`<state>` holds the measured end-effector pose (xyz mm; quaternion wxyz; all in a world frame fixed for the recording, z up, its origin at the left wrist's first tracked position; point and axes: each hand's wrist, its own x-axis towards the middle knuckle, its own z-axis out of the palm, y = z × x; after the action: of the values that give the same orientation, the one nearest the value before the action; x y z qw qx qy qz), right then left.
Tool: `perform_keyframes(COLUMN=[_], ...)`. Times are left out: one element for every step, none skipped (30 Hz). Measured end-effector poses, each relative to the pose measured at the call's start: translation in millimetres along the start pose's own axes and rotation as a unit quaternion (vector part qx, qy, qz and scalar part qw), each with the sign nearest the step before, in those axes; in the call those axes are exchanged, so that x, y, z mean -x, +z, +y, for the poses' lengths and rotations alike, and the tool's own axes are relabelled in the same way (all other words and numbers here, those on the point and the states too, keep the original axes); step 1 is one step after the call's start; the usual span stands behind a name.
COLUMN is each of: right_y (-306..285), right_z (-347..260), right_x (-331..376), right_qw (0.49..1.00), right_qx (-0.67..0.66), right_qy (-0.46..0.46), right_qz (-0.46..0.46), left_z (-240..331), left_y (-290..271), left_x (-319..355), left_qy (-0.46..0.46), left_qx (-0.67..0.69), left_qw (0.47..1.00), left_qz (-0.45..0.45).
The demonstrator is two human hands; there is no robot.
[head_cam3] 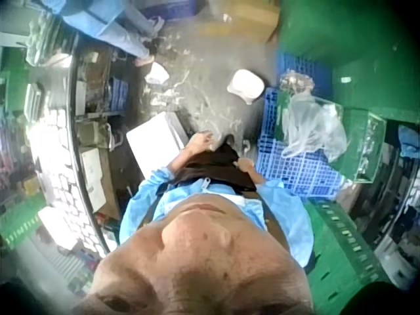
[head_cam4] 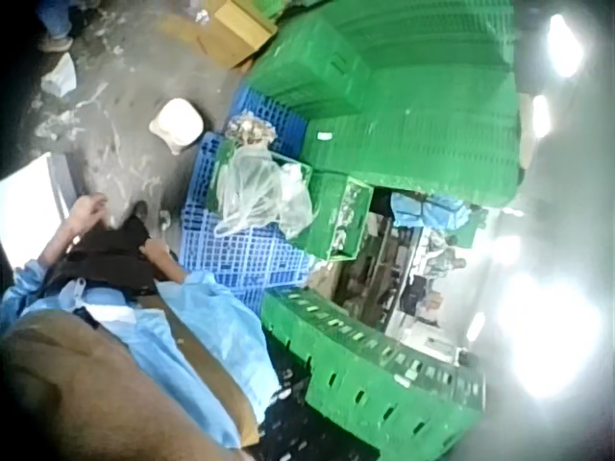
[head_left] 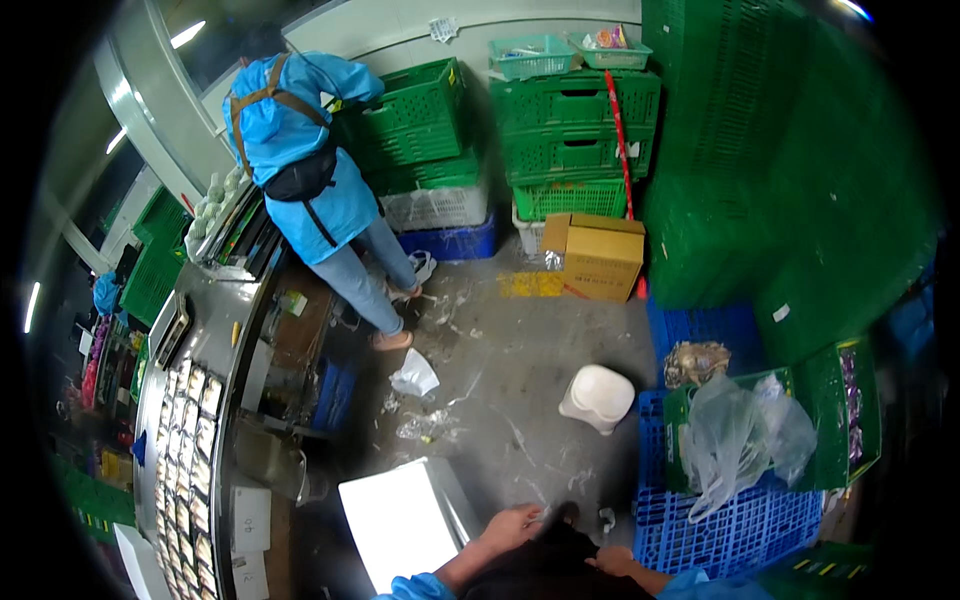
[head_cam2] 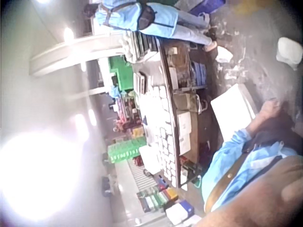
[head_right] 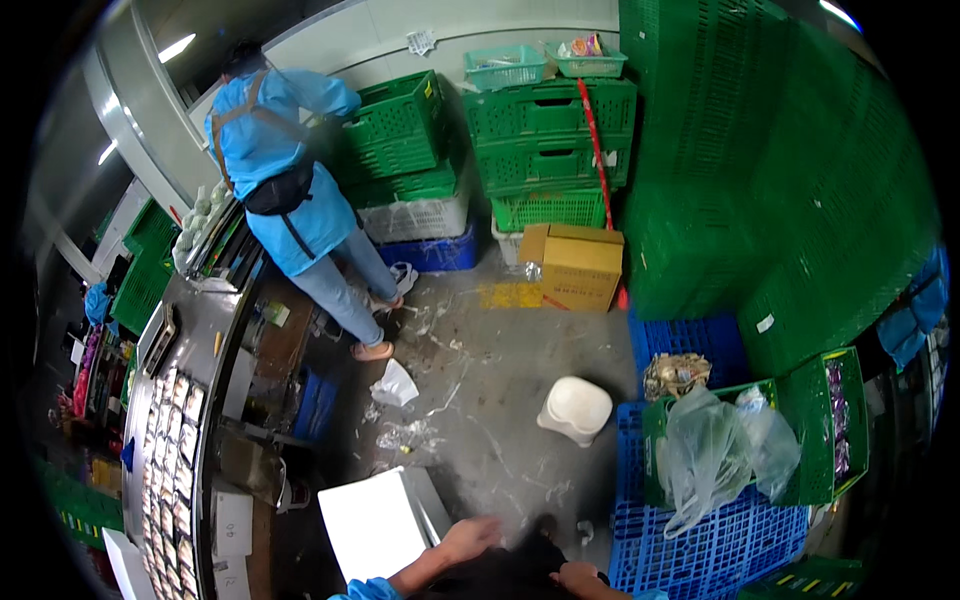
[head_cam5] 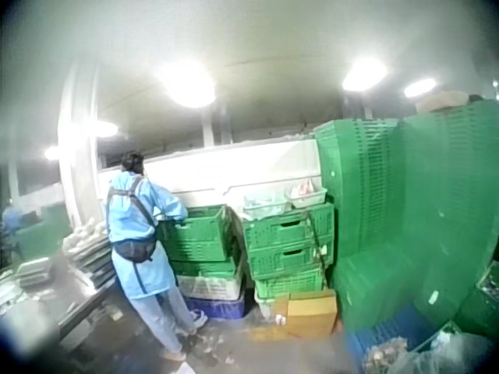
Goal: The person applies labels to several plastic-wrapped trays of mushrooms on a stainless steel table, places the trays into a white container, and then puts a lid on the container.
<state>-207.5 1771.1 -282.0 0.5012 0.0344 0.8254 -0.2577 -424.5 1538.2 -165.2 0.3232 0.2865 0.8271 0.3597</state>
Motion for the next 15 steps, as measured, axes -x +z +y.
perform_keyframes(right_y=[-20,-28,-43,-57,-72,-90,-108,-127,-144,-160,-180,-204,-235,-268,-296], right_z=[6,13,16,19,19,20,23,25,22,16,13,7,2,-6,-13], right_x=[-7,-17,-24,-21,-22,-33,-47,-61,-72,-84,-98,-110,-118,-130,-146], right_qw=[0.999,1.0,1.0,0.999,0.997,0.996,0.996,0.996,0.995,0.994,0.991,0.986,0.979,0.976,0.972], right_qx=[0.017,0.01,-0.004,-0.016,-0.029,-0.045,-0.053,-0.064,-0.072,-0.088,-0.116,-0.142,-0.17,-0.169,-0.169], right_qy=[-0.018,0.008,0.022,0.04,0.058,0.08,0.074,0.067,0.059,0.063,0.067,0.07,0.083,0.077,0.074], right_qz=[-0.028,-0.018,0.002,0.02,0.039,0.017,0.005,-0.007,-0.023,0.003,0.024,0.046,0.079,0.116,0.145], left_z=[2,-1,-9,-13,-18,-29,-29,-31,-34,-36,-43,-52,-45,-36,-28], left_y=[-12,-22,-28,-33,-37,-43,-55,-67,-83,-98,-114,-132,-156,-180,-208], left_x=[-11,-21,-32,-42,-53,-70,-84,-103,-118,-138,-163,-191,-224,-254,-291], left_qy=[-0.062,-0.075,-0.09,-0.094,-0.098,-0.102,-0.115,-0.114,-0.116,-0.101,-0.071,-0.039,0.006,0.069,0.1], left_qx=[-0.02,-0.006,0.008,0.005,0.0,0.002,0.007,-0.001,-0.008,-0.01,-0.015,-0.022,-0.028,-0.029,-0.103], left_qw=[0.997,0.997,0.995,0.995,0.995,0.994,0.992,0.991,0.989,0.99,0.993,0.994,0.994,0.995,0.986], left_qz=[-0.029,-0.034,-0.037,-0.035,-0.034,-0.039,-0.05,-0.07,-0.09,-0.093,-0.096,-0.097,-0.101,-0.072,-0.086])
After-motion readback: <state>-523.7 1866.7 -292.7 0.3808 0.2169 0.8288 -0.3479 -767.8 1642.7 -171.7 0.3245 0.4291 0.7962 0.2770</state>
